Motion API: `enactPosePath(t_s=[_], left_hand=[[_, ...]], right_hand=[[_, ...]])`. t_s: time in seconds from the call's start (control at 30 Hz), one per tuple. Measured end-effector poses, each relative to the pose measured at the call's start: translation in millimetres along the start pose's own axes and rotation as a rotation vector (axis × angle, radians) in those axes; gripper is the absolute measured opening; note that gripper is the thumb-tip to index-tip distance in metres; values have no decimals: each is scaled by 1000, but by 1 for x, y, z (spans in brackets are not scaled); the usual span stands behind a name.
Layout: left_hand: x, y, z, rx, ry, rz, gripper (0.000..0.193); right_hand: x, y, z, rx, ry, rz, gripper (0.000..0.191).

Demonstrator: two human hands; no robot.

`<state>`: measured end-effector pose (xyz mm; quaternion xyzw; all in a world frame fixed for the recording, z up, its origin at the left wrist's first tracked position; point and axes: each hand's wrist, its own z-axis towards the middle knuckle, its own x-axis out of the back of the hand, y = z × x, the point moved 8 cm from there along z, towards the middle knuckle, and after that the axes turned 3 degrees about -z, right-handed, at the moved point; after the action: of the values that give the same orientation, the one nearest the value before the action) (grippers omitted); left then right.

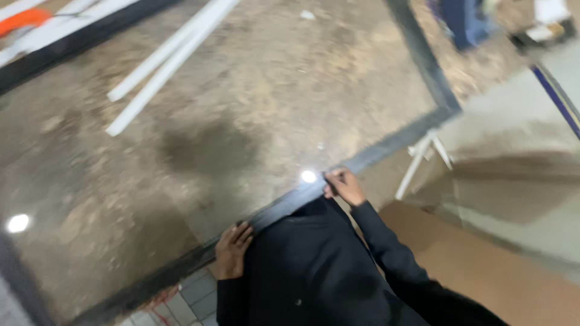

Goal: The person cuts a piece of green fabric with red-handled shears, then works on a large framed glass panel: they hold the frame steady, run an orange-handled scraper along the glass edges, and wipe the glass surface with the green cloth.

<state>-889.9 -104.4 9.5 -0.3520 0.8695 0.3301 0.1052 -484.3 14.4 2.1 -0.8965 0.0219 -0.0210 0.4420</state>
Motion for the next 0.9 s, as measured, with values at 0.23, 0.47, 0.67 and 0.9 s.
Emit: enactPosePath(t_s=[0.23,0.47,0.67,0.9], left_hand=[[7,10,-9,124,64,196,47],[18,-1,0,246,-2,47,44],[27,-8,7,270,-94,-99,41],[27,-7,5,292,-116,-110,42]], right_hand=[[-1,-40,-21,-12,91,-148,35],[1,-55,-27,-14,156,-353,39],[1,-54,-25,26,190,-345,36],[-3,-56,-27,79,200,-277,36]])
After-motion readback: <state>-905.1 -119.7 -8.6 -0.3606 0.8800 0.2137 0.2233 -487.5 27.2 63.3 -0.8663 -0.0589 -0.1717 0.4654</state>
